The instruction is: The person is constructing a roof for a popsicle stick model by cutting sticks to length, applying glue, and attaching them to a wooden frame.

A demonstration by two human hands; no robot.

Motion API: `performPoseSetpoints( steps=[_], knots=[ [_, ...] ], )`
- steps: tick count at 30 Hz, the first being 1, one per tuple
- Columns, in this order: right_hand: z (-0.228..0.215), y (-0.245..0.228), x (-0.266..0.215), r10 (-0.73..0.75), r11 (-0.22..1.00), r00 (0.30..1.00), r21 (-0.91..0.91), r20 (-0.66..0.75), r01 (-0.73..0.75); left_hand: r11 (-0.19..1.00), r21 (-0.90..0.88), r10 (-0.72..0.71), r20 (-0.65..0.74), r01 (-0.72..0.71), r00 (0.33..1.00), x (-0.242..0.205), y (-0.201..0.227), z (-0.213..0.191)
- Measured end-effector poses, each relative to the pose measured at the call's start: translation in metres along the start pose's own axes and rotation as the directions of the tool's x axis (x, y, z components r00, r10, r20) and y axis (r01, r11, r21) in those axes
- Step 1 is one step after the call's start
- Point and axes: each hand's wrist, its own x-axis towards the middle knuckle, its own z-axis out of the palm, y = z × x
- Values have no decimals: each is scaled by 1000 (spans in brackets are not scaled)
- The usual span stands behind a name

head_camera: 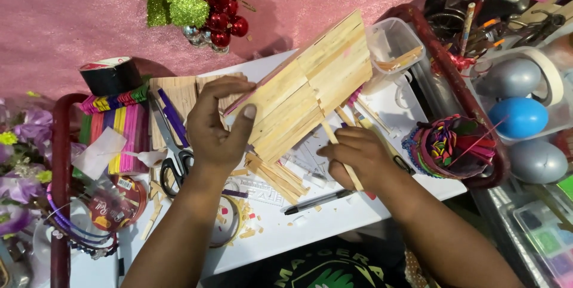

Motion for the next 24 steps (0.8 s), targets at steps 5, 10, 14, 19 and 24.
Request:
performPoseSetpoints(
  steps=[5, 10, 14, 19, 24],
  knots=[
    [-5, 37, -55, -47, 998, 961, -59, -274, 32, 999, 34, -17, -74, 20, 997, -7, -4, -1],
    [-25, 16, -10, -61, 989, 870, -147, -489, -13, 1000, -11, -19, -93, 18, 995, 3, -3, 4],
    [-20, -1, 5, 245, 967, 848, 54, -471, -250, 994, -93, -56, -20, 54, 998, 9, -9, 5],
    [-20, -1, 7, 373, 928, 790, 181, -486, -326, 989, -123, -84, 33, 87, 996, 8, -16, -3],
    [-20, 11, -5, 379, 925, 777, 212, -503, -314, 983, -140, -117, 14, 117, 993, 7, -14, -7]
  ],
)
